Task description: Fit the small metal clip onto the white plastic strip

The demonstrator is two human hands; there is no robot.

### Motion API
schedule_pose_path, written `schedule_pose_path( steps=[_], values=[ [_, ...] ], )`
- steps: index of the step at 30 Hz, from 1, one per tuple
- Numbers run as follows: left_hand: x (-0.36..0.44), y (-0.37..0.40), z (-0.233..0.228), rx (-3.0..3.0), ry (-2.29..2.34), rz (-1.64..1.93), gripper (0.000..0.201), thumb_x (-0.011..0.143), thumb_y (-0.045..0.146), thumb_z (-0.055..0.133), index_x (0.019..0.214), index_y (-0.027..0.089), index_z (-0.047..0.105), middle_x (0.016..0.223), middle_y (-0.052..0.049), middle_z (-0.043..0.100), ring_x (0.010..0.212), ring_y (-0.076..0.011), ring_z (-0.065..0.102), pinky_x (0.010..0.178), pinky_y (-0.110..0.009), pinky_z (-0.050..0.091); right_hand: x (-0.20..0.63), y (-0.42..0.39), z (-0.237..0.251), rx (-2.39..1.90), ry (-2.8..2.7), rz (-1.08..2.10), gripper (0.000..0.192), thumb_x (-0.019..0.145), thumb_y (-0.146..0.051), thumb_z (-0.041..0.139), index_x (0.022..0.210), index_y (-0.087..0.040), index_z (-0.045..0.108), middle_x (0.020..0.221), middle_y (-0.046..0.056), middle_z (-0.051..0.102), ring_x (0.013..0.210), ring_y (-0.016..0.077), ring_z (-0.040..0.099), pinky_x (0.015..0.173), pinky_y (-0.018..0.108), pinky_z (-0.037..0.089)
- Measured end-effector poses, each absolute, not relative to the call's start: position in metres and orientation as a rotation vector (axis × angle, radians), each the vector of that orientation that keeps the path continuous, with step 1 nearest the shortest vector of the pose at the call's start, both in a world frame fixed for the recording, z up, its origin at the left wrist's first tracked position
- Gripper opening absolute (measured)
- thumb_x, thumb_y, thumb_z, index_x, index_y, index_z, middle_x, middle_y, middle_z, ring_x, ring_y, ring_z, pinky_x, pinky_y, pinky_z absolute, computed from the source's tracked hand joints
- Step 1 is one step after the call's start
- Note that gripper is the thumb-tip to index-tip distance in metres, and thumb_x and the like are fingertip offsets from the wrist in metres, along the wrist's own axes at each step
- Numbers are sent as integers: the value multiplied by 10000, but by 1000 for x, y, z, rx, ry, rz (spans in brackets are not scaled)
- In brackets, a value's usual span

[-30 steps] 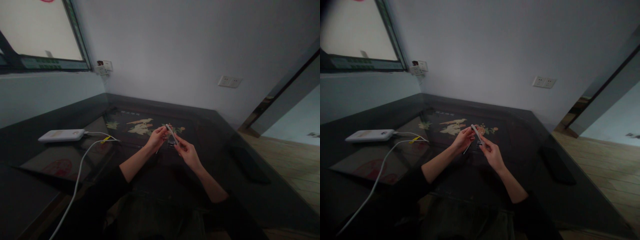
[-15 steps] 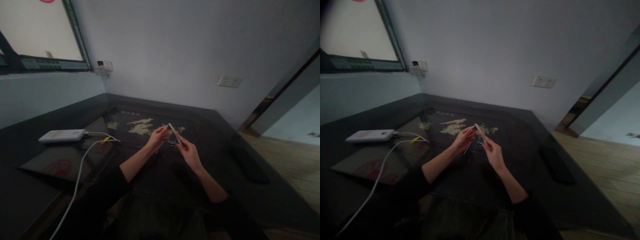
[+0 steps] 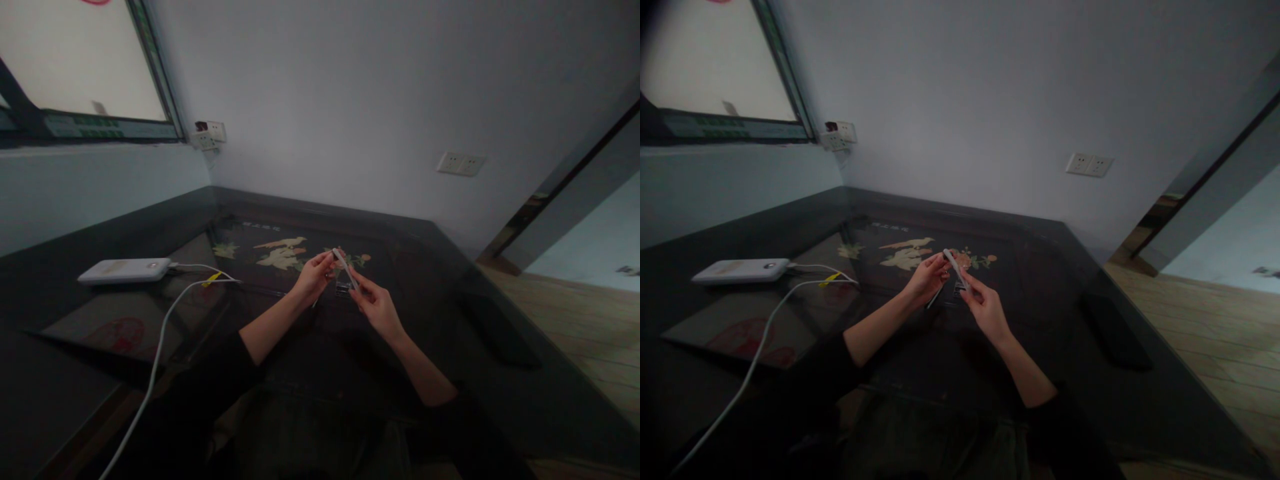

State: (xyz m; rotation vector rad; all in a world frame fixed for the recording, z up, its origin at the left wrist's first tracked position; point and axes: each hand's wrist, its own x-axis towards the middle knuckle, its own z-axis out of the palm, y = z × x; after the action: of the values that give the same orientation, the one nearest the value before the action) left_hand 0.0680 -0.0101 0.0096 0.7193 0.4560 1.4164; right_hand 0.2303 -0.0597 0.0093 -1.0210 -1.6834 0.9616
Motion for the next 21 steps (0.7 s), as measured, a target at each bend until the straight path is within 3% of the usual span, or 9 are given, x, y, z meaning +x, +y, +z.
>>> schedule_pose_path(
  steps=[5, 8, 11, 13, 16, 18, 21],
  values=[
    [68, -10, 8, 707, 504, 1412, 359, 593, 268, 844, 892, 121, 710, 727, -14, 616, 575, -34, 487, 514, -152, 364, 233, -54, 7, -1060, -1675, 835, 500, 819, -263, 588, 1311, -170, 574, 1012, 91, 700, 793, 192, 636, 585, 269, 534],
    [67, -10, 7, 711, 502, 1408, 378, 585, 282, 849, 898, 125, 709, 756, -19, 625, 574, -31, 487, 520, -152, 374, 233, -52, 4, -1043, -1664, 777, 471, 824, -247, 582, 1289, -171, 592, 1212, 100, 652, 1027, 241, 630, 781, 345, 558],
    [67, -11, 8, 706, 499, 1412, 370, 583, 283, 850, 885, 124, 708, 761, -21, 628, 590, -36, 503, 525, -154, 375, 232, -53, 3, -1013, -1685, 744, 446, 831, -250, 583, 1272, -184, 607, 1274, 94, 618, 1111, 245, 604, 885, 372, 527],
    [67, -11, 9, 705, 490, 1415, 348, 587, 278, 848, 864, 122, 705, 761, -21, 631, 607, -42, 513, 527, -155, 369, 231, -55, 4, -1004, -1701, 779, 457, 830, -262, 589, 1282, -190, 600, 1204, 94, 657, 1050, 239, 627, 821, 352, 548],
    [68, -11, 11, 721, 462, 1419, 340, 597, 283, 844, 861, 117, 708, 774, -25, 640, 610, -41, 500, 519, -159, 348, 230, -60, 7, -1025, -1696, 879, 502, 826, -276, 598, 1319, -188, 567, 979, 80, 707, 747, 178, 640, 556, 254, 526],
    [68, -11, 11, 738, 462, 1415, 332, 613, 297, 834, 864, 117, 715, 834, -47, 658, 618, -43, 496, 513, -168, 335, 229, -61, 8, -1028, -1689, 956, 534, 825, -284, 601, 1347, -194, 539, 865, 52, 684, 524, 99, 522, 413, 200, 410],
    [68, -11, 11, 755, 469, 1409, 321, 636, 316, 817, 875, 123, 724, 915, -74, 667, 638, -52, 504, 515, -179, 329, 229, -62, 7, -997, -1669, 1038, 559, 822, -289, 606, 1368, -211, 513, 793, 13, 630, 413, 35, 354, 357, 179, 284]
  ],
)
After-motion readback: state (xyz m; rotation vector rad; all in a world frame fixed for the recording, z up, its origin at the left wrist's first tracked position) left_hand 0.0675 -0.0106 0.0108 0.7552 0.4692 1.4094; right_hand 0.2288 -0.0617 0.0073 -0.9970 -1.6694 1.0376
